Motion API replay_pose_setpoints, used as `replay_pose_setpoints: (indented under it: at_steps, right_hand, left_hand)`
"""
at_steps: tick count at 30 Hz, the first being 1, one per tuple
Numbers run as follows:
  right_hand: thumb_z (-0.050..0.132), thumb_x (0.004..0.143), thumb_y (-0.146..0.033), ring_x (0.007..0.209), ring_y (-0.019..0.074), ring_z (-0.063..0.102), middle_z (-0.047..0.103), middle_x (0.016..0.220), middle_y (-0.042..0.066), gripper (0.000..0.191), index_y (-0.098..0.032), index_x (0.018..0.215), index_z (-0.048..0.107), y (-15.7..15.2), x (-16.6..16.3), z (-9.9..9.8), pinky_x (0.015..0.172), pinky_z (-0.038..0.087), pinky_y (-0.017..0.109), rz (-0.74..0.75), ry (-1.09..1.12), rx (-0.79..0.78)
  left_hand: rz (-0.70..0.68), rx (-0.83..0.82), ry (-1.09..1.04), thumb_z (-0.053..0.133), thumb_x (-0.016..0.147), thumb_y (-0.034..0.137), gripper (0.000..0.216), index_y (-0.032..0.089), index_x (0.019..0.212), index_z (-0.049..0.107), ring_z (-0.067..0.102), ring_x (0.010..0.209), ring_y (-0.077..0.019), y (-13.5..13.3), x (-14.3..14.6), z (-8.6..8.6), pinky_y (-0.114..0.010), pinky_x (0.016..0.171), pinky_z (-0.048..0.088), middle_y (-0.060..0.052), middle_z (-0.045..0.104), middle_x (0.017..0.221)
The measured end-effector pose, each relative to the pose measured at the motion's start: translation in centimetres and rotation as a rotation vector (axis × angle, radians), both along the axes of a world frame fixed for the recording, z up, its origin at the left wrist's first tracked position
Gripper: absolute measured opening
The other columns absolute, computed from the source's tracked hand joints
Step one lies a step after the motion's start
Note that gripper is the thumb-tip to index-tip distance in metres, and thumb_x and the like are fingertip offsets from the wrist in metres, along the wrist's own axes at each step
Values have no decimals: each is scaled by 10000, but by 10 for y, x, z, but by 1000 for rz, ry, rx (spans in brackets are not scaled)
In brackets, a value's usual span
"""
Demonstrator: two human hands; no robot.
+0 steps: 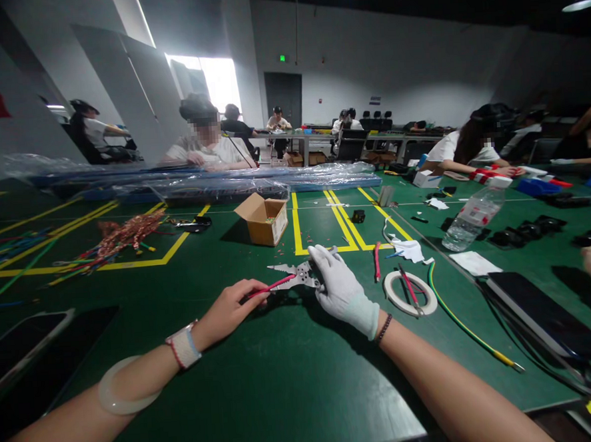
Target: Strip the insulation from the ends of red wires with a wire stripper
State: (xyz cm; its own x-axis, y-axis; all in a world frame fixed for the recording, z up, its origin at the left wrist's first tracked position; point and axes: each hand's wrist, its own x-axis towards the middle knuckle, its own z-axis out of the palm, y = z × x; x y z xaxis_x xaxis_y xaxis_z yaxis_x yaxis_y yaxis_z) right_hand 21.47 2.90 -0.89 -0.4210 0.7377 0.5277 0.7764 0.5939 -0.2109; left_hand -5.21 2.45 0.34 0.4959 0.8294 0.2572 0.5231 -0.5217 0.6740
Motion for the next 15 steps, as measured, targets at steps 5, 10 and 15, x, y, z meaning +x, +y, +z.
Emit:
replay_pose_setpoints:
  at_steps: [5, 10, 15]
  right_hand:
    - [486, 794, -178, 1378, 260, 296, 334, 1468, 169, 710, -129, 1455, 234, 0, -1, 4, 1150, 243, 494, -15, -38, 14]
    - [476, 742, -132, 1402, 261, 242, 332, 1467, 179, 764, -98, 1463, 224, 1, 0, 3, 1163, 196, 503, -13, -88, 13]
    - [433, 667, -62, 1436, 252, 138, 206, 1528, 176, 877, -85, 1490, 129, -1, -1, 1, 1164, 199, 497, 6, -85, -43]
  left_hand:
    - [-6, -34, 4, 445, 938, 336, 250, 174, 955, 634, 607, 741, -170, -2, 2, 3, -266, 696, 442, -15, 652, 801]
    - [-27, -73, -23, 444, 939, 341, 246, 173, 950, 623, 582, 669, -148, -2, 2, 4, -248, 646, 434, -2, 629, 784]
    - [-29, -98, -42, 436, 942, 355, 258, 168, 941, 613, 575, 669, -147, 0, 1, 3, -247, 639, 433, -2, 617, 779]
